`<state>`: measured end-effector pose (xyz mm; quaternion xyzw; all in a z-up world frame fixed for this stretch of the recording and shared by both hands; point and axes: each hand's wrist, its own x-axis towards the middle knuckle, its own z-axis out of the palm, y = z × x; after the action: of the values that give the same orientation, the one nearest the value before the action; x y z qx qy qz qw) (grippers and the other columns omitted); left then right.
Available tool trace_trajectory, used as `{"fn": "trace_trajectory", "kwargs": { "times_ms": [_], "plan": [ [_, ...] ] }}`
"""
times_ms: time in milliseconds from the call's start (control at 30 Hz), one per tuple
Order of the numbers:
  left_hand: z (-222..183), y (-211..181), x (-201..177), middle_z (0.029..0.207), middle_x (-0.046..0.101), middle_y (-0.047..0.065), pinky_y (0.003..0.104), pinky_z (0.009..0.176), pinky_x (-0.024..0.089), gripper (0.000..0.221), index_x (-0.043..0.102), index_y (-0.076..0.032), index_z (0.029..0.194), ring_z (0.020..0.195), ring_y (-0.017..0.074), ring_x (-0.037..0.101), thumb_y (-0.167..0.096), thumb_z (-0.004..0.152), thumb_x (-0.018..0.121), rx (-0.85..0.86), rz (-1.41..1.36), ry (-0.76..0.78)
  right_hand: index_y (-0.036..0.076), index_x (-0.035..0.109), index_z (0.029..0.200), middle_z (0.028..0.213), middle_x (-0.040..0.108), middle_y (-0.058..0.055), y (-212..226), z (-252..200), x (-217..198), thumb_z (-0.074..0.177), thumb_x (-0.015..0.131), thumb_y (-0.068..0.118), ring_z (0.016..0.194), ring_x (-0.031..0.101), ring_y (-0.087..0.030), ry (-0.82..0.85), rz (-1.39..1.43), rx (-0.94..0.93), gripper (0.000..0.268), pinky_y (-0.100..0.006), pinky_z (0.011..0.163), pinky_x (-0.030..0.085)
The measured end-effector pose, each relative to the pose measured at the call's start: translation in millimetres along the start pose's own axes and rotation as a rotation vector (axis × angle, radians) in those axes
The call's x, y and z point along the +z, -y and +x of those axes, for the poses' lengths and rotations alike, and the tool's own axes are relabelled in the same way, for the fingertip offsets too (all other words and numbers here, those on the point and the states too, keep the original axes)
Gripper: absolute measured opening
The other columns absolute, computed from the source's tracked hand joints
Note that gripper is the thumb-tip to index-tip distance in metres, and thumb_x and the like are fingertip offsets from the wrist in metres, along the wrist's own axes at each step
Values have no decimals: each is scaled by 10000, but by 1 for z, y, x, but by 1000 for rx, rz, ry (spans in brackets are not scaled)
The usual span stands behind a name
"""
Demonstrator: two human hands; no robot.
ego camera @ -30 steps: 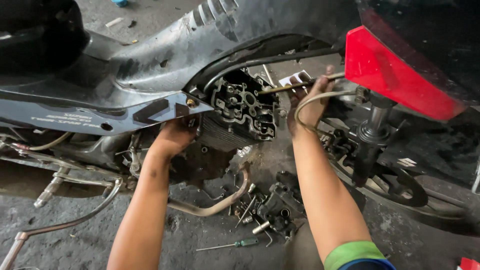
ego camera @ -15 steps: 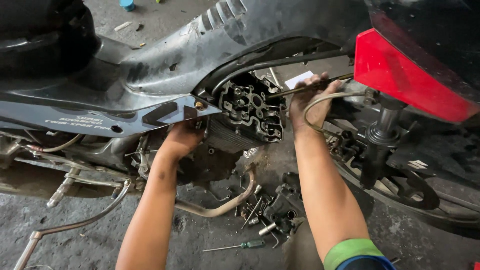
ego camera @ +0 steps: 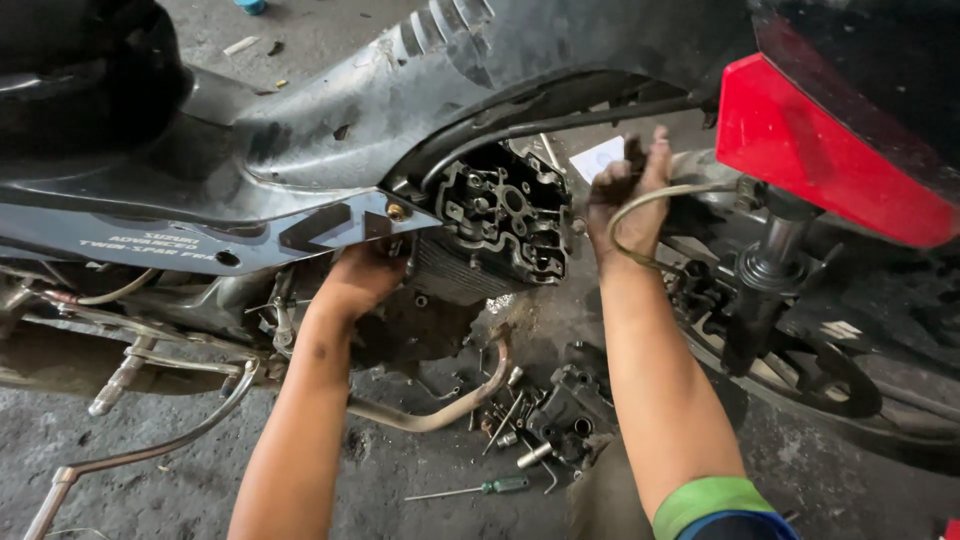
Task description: Dismantling a motorcycle engine by removing bolts and the cylinder head
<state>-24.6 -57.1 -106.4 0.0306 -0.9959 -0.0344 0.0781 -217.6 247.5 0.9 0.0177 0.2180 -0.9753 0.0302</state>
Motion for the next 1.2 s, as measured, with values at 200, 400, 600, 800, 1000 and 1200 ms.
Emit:
{"fn": "trace_trajectory", "kwargs": {
  "times_ms": [200, 400, 600, 800, 1000, 1200],
  "plan": [
    [2, -3, -5, 888, 759, 69, 503, 900, 539, 209, 748, -202, 1012, 947, 308, 716, -295, 925, 582, 59, -6, 38, 154, 535, 1229, 682, 538, -46, -5, -6, -59, 1071, 528, 325, 398, 438, -109, 68, -648, 54, 232, -257, 319, 373],
    [0, -2, -12, 881, 759, 64, 500, 904, 536, 207, 748, -207, 1015, 944, 300, 716, -284, 925, 579, 121, -60, 128, 120, 728, 1106, 1053, 699, -152, 11, -39, -160, 997, 525, 417, 1003, 666, -311, 44, -1404, 224, 375, -507, 903, 523],
    [-2, -7, -18, 875, 759, 59, 498, 909, 533, 206, 749, -212, 1018, 940, 292, 717, -274, 925, 576, 161, -68, 177, 181, 678, 1219, 938, 746, -26, -28, -47, -310, 893, 698, 420, 872, 729, -240, 218, -1799, 464, 405, -406, 701, 572],
    [-3, -9, -20, 868, 759, 53, 496, 913, 529, 206, 749, -216, 1021, 936, 285, 718, -263, 925, 573, 150, -23, 185, 44, 595, 1380, 1207, 700, -170, -80, -56, -323, 995, 666, 273, 1135, 682, -361, 260, -1788, 582, 453, -465, 889, 606],
    [-2, -13, -16, 861, 759, 48, 493, 918, 526, 207, 749, -221, 1023, 932, 277, 718, -252, 925, 570, 172, 60, 160, 107, 485, 1516, 1414, 611, -142, -131, -30, -361, 904, 750, 471, 1246, 633, -296, 40, -1779, 661, 760, -453, 934, 604],
    [1, -3, -13, 855, 759, 43, 491, 922, 523, 209, 749, -226, 1026, 928, 270, 719, -242, 925, 567, 179, 157, 100, 130, 662, 1348, 1239, 696, -232, -185, 38, -451, 905, 764, 270, 1018, 728, -370, -64, -1677, 506, 476, -398, 836, 627]
  ]
}}
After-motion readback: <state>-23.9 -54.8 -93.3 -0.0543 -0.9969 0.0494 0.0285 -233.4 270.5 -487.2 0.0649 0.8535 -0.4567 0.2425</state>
